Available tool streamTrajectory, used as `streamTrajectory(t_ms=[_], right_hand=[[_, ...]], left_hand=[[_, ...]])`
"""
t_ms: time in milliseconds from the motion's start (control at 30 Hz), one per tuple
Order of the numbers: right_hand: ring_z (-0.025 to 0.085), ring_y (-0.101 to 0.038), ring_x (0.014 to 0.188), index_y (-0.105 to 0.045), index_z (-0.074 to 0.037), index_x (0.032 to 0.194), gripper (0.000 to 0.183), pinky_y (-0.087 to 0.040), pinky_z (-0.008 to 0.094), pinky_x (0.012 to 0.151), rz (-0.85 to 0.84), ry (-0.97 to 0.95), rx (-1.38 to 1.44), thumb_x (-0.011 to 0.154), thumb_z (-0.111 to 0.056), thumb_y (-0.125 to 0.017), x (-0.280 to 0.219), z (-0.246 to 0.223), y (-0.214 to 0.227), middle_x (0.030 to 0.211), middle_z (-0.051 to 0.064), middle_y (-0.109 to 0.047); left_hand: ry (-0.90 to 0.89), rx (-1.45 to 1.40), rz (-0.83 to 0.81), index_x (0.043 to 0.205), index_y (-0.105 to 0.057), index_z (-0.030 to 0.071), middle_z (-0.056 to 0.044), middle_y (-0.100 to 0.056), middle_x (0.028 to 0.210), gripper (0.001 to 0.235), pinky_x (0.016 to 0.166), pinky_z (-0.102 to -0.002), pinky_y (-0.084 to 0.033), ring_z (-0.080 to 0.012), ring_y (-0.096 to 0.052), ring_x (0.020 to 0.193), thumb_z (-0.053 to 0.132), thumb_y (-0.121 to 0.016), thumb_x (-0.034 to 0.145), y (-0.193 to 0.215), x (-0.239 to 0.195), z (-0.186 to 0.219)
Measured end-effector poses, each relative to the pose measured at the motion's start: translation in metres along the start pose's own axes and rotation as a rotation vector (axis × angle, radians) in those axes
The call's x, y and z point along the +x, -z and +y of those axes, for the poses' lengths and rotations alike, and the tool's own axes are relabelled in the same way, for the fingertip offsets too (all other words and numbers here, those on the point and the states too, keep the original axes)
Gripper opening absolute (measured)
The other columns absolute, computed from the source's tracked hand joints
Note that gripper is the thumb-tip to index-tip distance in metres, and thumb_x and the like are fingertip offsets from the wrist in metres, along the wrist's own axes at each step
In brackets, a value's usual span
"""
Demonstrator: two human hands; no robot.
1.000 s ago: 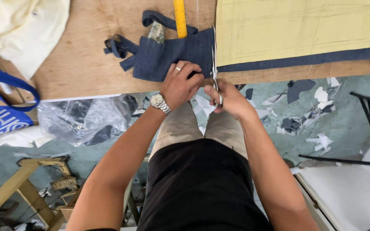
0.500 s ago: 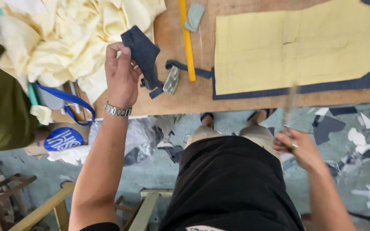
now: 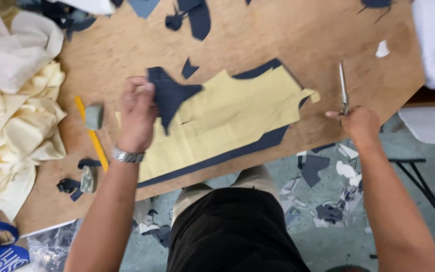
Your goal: Cutting denim fabric according to paper patterns using tailor scissors and marking the cut pieces.
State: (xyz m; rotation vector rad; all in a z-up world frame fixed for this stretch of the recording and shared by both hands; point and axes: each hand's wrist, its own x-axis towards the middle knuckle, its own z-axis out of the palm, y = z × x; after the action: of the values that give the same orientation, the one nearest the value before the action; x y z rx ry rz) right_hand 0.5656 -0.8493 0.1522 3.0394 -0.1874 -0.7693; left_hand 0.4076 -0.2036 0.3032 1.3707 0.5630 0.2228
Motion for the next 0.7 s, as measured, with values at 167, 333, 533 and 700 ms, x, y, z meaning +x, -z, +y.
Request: streamTrajectory(t_ms=[167,333,533,700], right_hand=[[0.056,-0.09,0.12,-0.1,-0.001,0.122,0.056,-0.073,0.067,0.099,0.017,0.019,0.12,0.103,-0.054,-0.103,0.079,-0.01,0.038,0.111,0.028,-0.096],[0.046,-0.09,0.125,-0.096,-0.019,0.131,0.04,-0.07,0.06,0.107,0.115,0.036,0.13,0.113,-0.054,-0.093,0.155,0.052,-0.014,0.114,0.013,-0.095],[0.049,-0.086,0.123,-0.089,-0.004,0.152,0.041,-0.072,0.056,0.099,0.216,0.243,0.674,0.127,-0.037,-0.094,0.142,-0.002,0.058,0.131,0.027,-0.089],[0.054,-0.085,0.121,-0.088,0.003,0.151,0.046,-0.071,0.064,0.099,0.186,0.525,0.576,0.134,-0.039,-0.082,0.179,-0.125,0.098,0.129,0.032,-0.088]], left_hand=[[0.113,-0.269,-0.156,0.137,-0.064,0.026,0.002,-0.082,0.107,0.009,0.072,-0.03,-0.078,-0.0121,-0.087,0.088,0.026,-0.069,0.13,-0.181,0.051,-0.012],[0.118,-0.606,-0.148,0.129,-0.067,0.024,-0.004,-0.086,0.109,0.004,0.076,-0.037,-0.078,-0.0215,-0.091,0.093,0.025,-0.071,0.128,-0.265,0.125,-0.016],[0.194,-0.272,0.297,0.165,-0.057,0.015,-0.018,-0.071,0.17,0.043,0.122,-0.056,-0.067,-0.0365,-0.076,0.155,0.026,-0.071,0.127,-0.228,0.146,-0.092],[0.062,0.302,0.347,0.161,-0.067,0.013,-0.016,-0.074,0.158,0.043,0.118,-0.047,-0.066,-0.032,-0.071,0.146,0.01,-0.077,0.119,-0.17,0.169,-0.176]])
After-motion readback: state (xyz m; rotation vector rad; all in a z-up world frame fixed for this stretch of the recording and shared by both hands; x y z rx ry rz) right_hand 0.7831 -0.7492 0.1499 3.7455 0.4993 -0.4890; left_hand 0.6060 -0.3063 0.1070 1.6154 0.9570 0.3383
